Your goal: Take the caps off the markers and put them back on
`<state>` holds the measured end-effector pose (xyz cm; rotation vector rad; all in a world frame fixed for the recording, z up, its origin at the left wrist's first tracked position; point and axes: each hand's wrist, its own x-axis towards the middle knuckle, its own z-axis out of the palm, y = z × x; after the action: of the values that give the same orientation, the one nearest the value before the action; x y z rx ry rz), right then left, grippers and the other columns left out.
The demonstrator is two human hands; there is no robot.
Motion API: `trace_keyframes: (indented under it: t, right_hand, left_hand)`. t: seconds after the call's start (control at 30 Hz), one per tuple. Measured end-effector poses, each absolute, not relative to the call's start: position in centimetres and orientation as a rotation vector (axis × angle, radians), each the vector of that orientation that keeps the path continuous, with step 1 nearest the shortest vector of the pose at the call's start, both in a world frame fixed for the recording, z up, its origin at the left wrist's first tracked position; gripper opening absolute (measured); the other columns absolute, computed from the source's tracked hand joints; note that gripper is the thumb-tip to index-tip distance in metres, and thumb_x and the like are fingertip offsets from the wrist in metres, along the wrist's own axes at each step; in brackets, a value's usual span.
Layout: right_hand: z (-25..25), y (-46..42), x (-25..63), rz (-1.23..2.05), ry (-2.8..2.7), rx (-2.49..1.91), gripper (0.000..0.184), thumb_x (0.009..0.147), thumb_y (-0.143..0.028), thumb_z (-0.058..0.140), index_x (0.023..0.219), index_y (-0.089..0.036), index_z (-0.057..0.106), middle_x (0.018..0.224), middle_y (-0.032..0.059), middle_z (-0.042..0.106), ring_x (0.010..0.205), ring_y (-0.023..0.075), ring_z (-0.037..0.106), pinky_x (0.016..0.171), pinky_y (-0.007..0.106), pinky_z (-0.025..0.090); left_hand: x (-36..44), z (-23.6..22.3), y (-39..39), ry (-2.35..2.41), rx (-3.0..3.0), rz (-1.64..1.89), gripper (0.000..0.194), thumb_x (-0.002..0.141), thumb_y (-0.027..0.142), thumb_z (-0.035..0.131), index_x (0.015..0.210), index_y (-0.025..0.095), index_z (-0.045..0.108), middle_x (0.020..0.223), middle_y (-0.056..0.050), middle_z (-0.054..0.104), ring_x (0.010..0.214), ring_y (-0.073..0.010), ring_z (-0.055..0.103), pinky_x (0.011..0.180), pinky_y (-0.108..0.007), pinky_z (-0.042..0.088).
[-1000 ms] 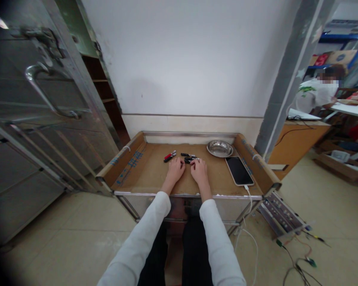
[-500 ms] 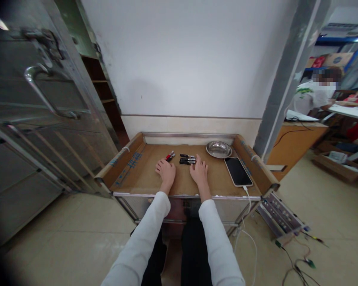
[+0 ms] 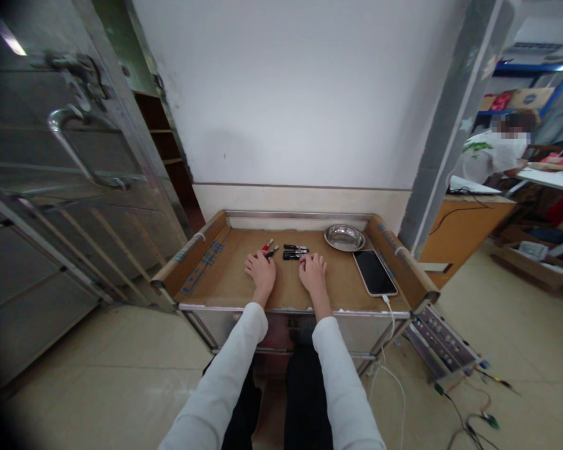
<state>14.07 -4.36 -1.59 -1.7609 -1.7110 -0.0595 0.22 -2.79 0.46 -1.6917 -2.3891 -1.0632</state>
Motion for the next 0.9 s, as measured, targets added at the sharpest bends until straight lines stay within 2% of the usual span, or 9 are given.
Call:
trace_keyframes:
  t: [0.2,0.3,0.43,0.57,0.63,0.73,0.8,0.9]
  right_hand:
    - [-1.59,-4.24,14.07,-0.052,-1.721,-1.779,0.021,0.086,-0.019,0.044,0.092,-0.021,0.063,0.096,0.0091,0.056,0.093,0.0229,0.045,0.082,0.035,0.034]
    - [-1.49,-4.19,14.05,-0.037,-1.711,-1.773,0.022,0.087,-0.019,0.042,0.095,-0.021,0.062,0.098,0.0089,0.057,0.094,0.0228,0.046,0.083,0.034,0.034]
    - [-1.38,-4.12,13.96,-0.023,-1.649,-1.743,0.034,0.085,-0.020,0.042,0.116,-0.017,0.055,0.107,0.0106,0.058,0.099,0.0242,0.048,0.086,0.037,0.036]
    - [-1.29,-4.10,13.95,-0.031,-1.621,-1.642,0.054,0.084,-0.022,0.045,0.137,-0.018,0.037,0.116,0.0113,0.057,0.105,0.0242,0.049,0.089,0.037,0.036]
    - [-1.30,-4.06,14.00,-0.021,-1.652,-1.618,0.047,0.084,-0.023,0.045,0.131,-0.019,0.044,0.114,0.0102,0.058,0.104,0.0234,0.051,0.088,0.036,0.038]
    - [-1.44,-3.88,14.10,0.011,-1.746,-1.598,0.027,0.084,-0.020,0.046,0.107,-0.019,0.060,0.103,0.0079,0.063,0.097,0.0210,0.054,0.085,0.033,0.039]
    - [-1.57,-3.70,14.15,0.028,-1.801,-1.566,0.021,0.083,-0.018,0.048,0.099,-0.019,0.063,0.098,0.0068,0.064,0.094,0.0196,0.055,0.084,0.032,0.039]
    - [-1.72,-3.41,14.21,0.037,-1.826,-1.518,0.020,0.083,-0.017,0.050,0.097,-0.019,0.063,0.096,0.0063,0.065,0.091,0.0185,0.056,0.083,0.031,0.040]
  left_hand:
    - [-0.04,0.18,-2.61,-2.413,-1.691,-1.046,0.019,0.086,0.023,0.047,0.102,0.014,0.053,0.108,-0.018,0.054,0.106,-0.0322,0.049,0.086,-0.047,0.040]
    - [-0.08,0.14,-2.61,-2.403,-1.702,-1.035,0.020,0.089,0.022,0.041,0.102,0.013,0.053,0.107,-0.019,0.055,0.105,-0.0325,0.050,0.084,-0.047,0.041]
    - [-0.22,0.08,-2.21,-2.322,-1.783,-1.196,0.023,0.093,0.025,0.036,0.102,0.012,0.053,0.105,-0.018,0.057,0.103,-0.0304,0.051,0.085,-0.046,0.042]
    - [-0.05,0.04,-1.80,-1.885,-2.217,-1.427,0.018,0.093,0.022,0.038,0.100,0.016,0.053,0.106,-0.012,0.057,0.103,-0.0241,0.052,0.093,-0.041,0.041]
    - [0.17,0.07,-1.80,-1.650,-2.405,-1.514,0.016,0.092,0.019,0.039,0.100,0.017,0.052,0.105,-0.011,0.057,0.105,-0.0216,0.052,0.095,-0.039,0.041]
    - [0.39,0.28,-2.02,-1.472,-2.543,-1.687,0.017,0.090,0.017,0.040,0.105,0.017,0.048,0.108,-0.011,0.057,0.106,-0.0187,0.054,0.095,-0.035,0.044]
    - [0.40,0.52,-2.24,-1.437,-2.555,-1.835,0.024,0.089,0.016,0.044,0.112,0.017,0.044,0.112,-0.011,0.056,0.104,-0.0170,0.056,0.092,-0.033,0.046]
    - [0.31,0.92,-2.60,-1.425,-2.502,-2.027,0.032,0.087,0.019,0.049,0.119,0.017,0.040,0.109,-0.010,0.058,0.097,-0.0156,0.060,0.085,-0.031,0.051]
